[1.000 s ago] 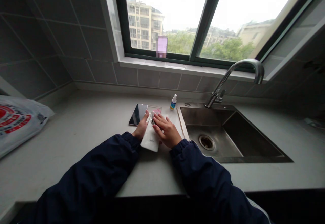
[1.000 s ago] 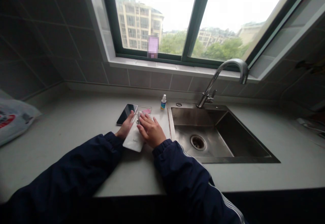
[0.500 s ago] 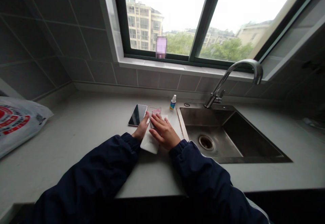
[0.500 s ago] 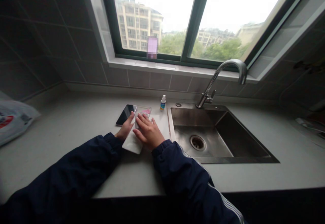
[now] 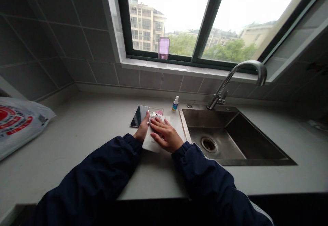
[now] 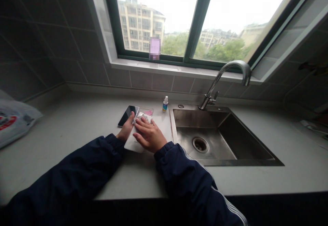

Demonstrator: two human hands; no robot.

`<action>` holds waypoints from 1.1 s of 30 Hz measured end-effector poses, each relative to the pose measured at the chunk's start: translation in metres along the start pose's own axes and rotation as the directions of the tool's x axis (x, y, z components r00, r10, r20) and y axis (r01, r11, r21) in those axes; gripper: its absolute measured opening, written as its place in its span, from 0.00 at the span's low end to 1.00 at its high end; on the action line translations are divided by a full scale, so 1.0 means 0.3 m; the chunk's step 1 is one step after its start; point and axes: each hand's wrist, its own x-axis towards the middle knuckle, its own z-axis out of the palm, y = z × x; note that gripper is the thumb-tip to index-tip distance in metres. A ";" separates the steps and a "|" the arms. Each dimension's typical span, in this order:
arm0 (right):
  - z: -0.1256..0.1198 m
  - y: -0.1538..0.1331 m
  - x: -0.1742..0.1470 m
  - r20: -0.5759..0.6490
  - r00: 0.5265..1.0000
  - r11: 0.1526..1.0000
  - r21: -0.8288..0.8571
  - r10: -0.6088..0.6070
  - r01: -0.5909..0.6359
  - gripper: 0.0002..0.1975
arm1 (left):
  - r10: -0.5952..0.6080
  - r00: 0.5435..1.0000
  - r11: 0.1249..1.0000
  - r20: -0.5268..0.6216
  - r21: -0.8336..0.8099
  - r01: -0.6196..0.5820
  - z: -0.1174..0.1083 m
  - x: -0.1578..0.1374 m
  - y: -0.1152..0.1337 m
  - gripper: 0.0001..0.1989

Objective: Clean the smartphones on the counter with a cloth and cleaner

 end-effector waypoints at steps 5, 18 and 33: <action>0.002 0.016 0.008 0.012 0.995 0.991 -0.086 0.101 -0.100 0.29 | -0.010 1.000 1.000 0.016 -0.012 0.010 -0.019 0.010 -0.004 0.31; 0.002 0.007 0.002 0.000 0.999 0.999 -0.010 0.034 -0.034 0.25 | 0.009 1.000 1.000 0.016 0.022 -0.010 -0.020 0.005 0.008 0.34; 0.003 0.008 0.004 -0.008 0.992 0.991 -0.036 0.128 -0.129 0.28 | 0.003 1.000 1.000 -0.001 0.000 -0.003 -0.009 0.005 0.001 0.34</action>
